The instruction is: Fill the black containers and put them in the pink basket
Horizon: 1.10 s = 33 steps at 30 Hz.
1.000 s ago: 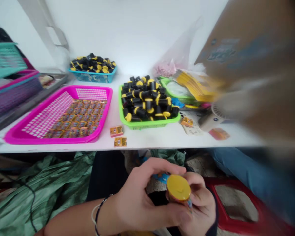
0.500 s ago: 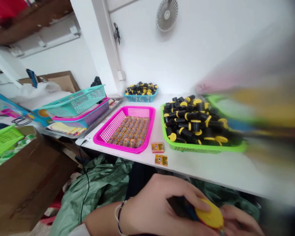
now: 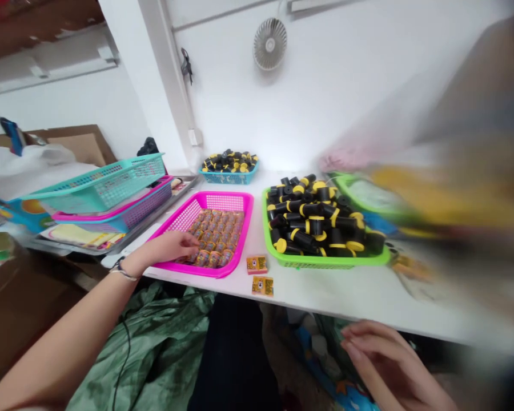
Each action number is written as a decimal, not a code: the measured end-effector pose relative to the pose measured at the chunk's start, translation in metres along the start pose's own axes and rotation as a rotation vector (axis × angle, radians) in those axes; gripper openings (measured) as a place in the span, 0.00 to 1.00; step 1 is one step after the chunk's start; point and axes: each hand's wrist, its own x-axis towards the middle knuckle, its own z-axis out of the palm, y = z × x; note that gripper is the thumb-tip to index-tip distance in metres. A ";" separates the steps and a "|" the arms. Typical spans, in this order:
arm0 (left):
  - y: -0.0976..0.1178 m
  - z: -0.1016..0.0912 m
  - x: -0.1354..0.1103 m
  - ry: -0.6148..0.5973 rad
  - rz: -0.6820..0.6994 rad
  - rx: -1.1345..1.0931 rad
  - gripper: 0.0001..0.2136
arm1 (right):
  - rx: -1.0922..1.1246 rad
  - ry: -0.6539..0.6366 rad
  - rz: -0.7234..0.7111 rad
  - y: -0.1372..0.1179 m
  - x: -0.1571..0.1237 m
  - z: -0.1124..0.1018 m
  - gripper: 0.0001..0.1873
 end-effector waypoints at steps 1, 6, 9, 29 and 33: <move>0.001 0.002 -0.001 0.023 0.007 0.017 0.18 | -0.042 -0.014 -0.008 -0.005 0.009 -0.003 0.03; 0.043 0.026 -0.038 0.333 0.141 0.046 0.21 | -0.294 -0.057 -0.112 -0.013 0.073 -0.002 0.05; 0.084 0.075 -0.062 0.203 0.542 0.020 0.14 | -0.416 -0.173 -0.168 -0.003 0.114 0.022 0.12; 0.114 0.155 -0.042 0.126 0.704 0.261 0.22 | -0.226 0.101 0.052 0.012 0.089 0.010 0.22; 0.114 0.148 -0.036 0.163 0.660 0.132 0.20 | -0.034 0.172 0.183 0.002 0.030 -0.011 0.19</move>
